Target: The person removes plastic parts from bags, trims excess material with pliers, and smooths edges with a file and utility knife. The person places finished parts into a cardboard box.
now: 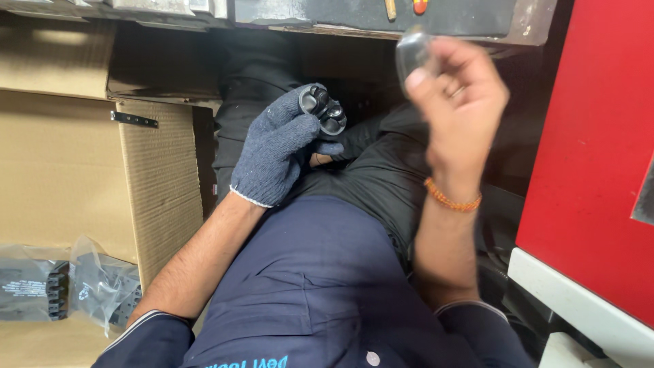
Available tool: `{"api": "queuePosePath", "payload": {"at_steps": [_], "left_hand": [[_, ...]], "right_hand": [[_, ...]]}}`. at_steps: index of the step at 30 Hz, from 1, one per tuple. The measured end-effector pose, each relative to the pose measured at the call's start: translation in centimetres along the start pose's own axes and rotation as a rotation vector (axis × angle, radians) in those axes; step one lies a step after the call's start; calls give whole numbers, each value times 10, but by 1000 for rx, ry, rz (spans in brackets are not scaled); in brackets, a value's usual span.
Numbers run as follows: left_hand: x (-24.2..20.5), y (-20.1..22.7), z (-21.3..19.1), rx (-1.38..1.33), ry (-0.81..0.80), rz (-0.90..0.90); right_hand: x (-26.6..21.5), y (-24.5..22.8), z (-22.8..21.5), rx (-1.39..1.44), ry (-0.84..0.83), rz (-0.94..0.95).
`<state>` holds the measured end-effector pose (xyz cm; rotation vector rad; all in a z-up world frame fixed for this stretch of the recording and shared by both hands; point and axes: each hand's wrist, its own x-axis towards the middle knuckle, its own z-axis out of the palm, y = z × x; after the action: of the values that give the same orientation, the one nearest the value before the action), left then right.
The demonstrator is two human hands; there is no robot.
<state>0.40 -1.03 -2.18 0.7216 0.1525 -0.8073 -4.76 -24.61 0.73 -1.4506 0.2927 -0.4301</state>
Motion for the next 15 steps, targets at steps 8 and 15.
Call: {"api": "queuePosePath", "payload": {"at_steps": [8, 15], "left_hand": [[-1, 0, 9, 95, 36, -33], [-3, 0, 11, 104, 71, -26]], "right_hand": [[-32, 17, 23, 73, -155, 126], [-31, 15, 32, 3, -189, 127]]}}
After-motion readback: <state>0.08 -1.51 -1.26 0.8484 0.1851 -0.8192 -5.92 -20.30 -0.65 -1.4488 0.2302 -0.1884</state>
